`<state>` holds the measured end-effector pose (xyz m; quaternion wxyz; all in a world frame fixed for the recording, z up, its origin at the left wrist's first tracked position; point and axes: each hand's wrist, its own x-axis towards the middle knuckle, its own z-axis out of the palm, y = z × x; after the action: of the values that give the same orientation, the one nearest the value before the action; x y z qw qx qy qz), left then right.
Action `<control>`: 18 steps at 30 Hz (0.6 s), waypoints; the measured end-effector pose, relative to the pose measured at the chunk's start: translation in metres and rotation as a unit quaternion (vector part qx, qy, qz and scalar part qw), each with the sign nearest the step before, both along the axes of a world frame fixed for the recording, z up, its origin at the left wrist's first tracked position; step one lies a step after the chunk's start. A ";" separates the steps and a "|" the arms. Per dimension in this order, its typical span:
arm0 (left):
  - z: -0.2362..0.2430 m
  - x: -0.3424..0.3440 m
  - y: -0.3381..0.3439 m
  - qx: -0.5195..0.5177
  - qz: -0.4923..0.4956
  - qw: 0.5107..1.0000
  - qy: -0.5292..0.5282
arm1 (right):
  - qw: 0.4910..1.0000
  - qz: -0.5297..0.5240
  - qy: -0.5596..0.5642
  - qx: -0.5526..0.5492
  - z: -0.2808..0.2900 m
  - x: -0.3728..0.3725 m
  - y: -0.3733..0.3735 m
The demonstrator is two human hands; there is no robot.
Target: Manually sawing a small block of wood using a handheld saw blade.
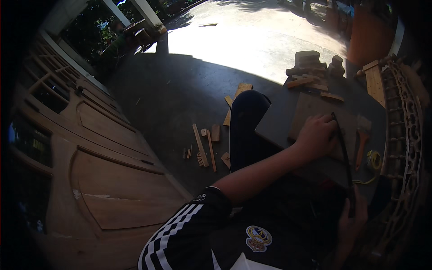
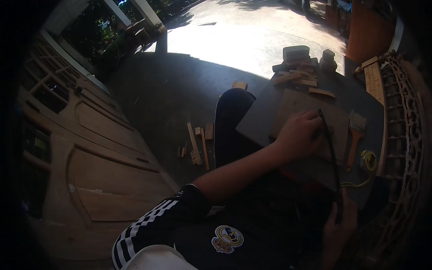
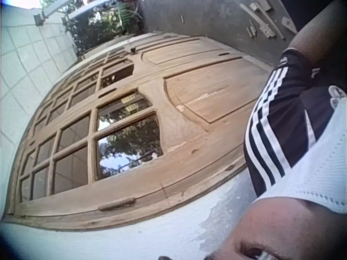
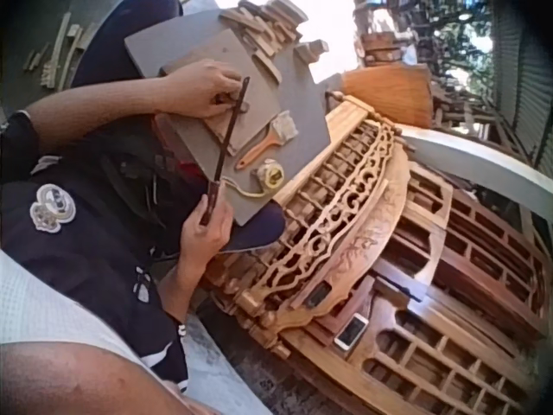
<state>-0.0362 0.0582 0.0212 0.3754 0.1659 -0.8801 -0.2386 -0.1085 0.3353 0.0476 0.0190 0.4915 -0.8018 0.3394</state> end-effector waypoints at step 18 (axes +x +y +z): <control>-0.004 0.001 -0.020 0.056 -0.057 0.996 0.032 | 0.994 0.002 0.085 -0.073 -0.019 -0.002 -0.072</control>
<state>-0.0348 0.0378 0.0175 0.3789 0.1287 -0.8610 -0.3141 -0.1108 0.2637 0.0288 0.1224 0.5174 -0.7695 0.3538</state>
